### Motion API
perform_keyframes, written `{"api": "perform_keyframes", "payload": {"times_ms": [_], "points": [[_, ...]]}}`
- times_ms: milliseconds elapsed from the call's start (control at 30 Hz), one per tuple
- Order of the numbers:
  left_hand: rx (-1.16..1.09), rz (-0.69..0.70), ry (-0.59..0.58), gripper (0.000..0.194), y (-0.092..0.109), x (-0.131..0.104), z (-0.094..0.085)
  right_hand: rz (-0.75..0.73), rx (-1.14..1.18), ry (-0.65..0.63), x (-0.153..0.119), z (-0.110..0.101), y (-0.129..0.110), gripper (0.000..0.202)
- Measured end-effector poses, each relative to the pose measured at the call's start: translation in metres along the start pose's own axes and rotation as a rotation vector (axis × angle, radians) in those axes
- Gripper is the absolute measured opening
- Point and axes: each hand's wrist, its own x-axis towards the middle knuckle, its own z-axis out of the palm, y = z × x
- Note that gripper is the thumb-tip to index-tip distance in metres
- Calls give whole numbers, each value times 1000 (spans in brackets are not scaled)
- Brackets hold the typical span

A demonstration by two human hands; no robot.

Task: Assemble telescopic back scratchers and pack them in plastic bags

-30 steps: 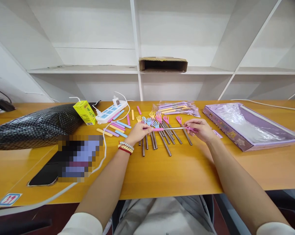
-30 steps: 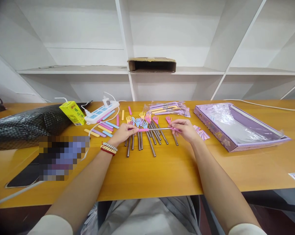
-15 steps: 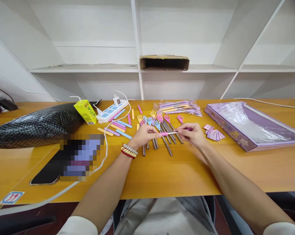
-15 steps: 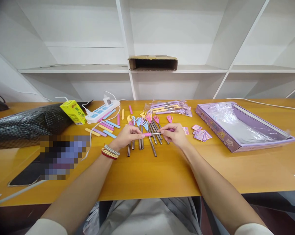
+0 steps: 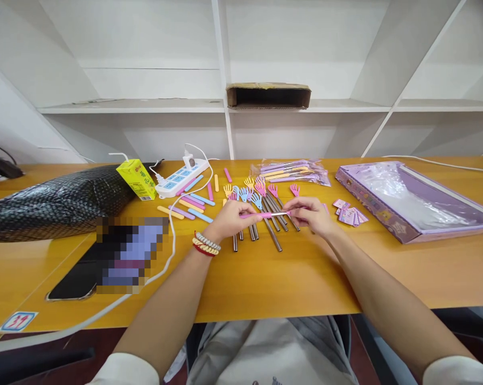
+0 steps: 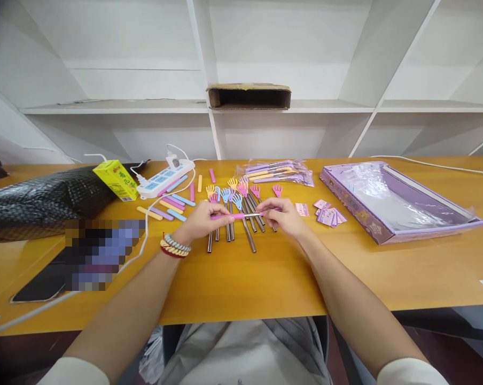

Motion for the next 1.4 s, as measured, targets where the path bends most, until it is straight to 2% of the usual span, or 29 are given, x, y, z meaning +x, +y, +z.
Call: {"api": "perform_keyframes", "payload": {"times_ms": [100, 167, 267, 367, 567, 733, 1000, 1167, 1300, 1400], "points": [[192, 25, -2, 29, -4, 1, -6, 113, -50, -173, -2, -6, -8, 29], [286, 62, -27, 28, -4, 1, -7, 180, -14, -252, -2, -8, -9, 29], [382, 106, -105, 31, -4, 0, -5, 212, -9, -233, -2, -4, -6, 23], [461, 104, -156, 40, -1, -2, 0, 164, -93, -177, -1, 4, -2, 18], [587, 101, -150, 47, 9, -7, 4, 122, -101, -117, -3, 16, -1, 21], [478, 77, -133, 43, 12, -9, 3, 98, -91, -107, -4, 19, -2, 22], [364, 42, -265, 49, 17, -10, 2, 7, -192, -142, -7, 23, -3, 18], [329, 61, -262, 49, 11, -8, 6, 10, -247, -167, -6, 20, -1, 16], [301, 75, -159, 46, 6, -2, 8, 81, -34, -174, -4, 6, -6, 27], [151, 34, -53, 45, 3, 1, 10, 32, 233, -172, -2, -3, -9, 43]]}}
